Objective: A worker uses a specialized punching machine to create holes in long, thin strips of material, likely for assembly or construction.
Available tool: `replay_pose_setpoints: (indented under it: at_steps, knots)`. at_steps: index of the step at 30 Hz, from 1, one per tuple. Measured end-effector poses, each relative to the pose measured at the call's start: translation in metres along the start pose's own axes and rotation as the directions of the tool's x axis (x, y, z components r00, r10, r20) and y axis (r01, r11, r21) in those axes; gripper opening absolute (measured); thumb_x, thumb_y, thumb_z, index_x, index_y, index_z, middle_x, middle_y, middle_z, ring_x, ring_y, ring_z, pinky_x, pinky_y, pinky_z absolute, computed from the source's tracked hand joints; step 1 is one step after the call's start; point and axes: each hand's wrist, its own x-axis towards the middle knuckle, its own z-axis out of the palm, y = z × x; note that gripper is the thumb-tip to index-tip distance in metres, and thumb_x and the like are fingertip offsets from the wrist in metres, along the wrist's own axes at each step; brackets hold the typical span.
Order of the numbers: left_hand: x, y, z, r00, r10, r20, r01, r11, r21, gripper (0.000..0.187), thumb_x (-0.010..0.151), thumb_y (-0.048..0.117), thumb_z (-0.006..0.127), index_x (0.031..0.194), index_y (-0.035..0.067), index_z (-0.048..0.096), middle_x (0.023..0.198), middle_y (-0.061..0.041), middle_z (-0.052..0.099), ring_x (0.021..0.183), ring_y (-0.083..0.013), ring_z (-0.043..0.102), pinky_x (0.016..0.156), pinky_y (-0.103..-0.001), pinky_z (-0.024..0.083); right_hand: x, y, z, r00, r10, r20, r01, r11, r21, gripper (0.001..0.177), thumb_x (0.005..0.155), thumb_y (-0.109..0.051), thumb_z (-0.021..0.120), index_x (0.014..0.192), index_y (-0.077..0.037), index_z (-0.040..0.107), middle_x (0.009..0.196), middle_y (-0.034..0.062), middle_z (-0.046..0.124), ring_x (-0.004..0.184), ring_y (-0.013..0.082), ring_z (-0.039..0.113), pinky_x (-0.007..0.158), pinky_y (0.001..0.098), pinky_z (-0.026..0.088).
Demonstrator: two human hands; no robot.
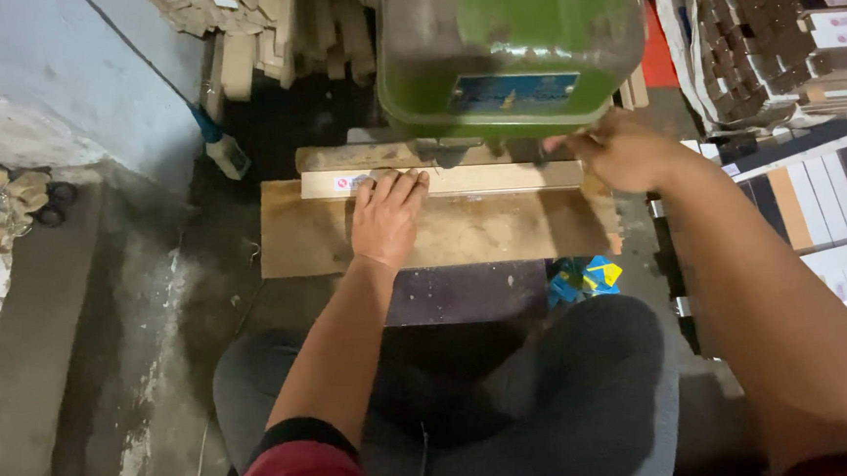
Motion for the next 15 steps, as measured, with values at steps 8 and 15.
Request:
replay_pose_setpoints:
  at_steps: [8, 15]
  knots:
    - [0.004, 0.009, -0.029, 0.98, -0.137, 0.145, 0.158, 0.977, -0.142, 0.031, 0.106, 0.033, 0.054, 0.131, 0.02, 0.067, 0.128, 0.004, 0.063, 0.125, -0.0164, 0.053, 0.109, -0.038, 0.035, -0.048, 0.022, 0.027, 0.961, 0.27, -0.062, -0.211, 0.857, 0.471, 0.034, 0.1, -0.016, 0.053, 0.126, -0.008, 0.074, 0.109, 0.0255, 0.074, 0.103, 0.0367, 0.072, 0.092, 0.0489, 0.055]
    - [-0.015, -0.028, -0.05, 0.457, -0.89, 0.01, 0.888, 0.457, 0.052, 0.042, 0.107, 0.043, 0.057, 0.139, 0.017, 0.06, 0.137, -0.01, 0.058, 0.126, -0.0322, 0.053, 0.099, -0.052, 0.036, -0.044, 0.042, 0.098, 0.839, 0.536, -0.091, -0.389, 0.709, 0.588, 0.046, 0.102, -0.042, 0.062, 0.129, -0.005, 0.069, 0.117, 0.0199, 0.072, 0.105, 0.0331, 0.069, 0.086, 0.0444, 0.056]
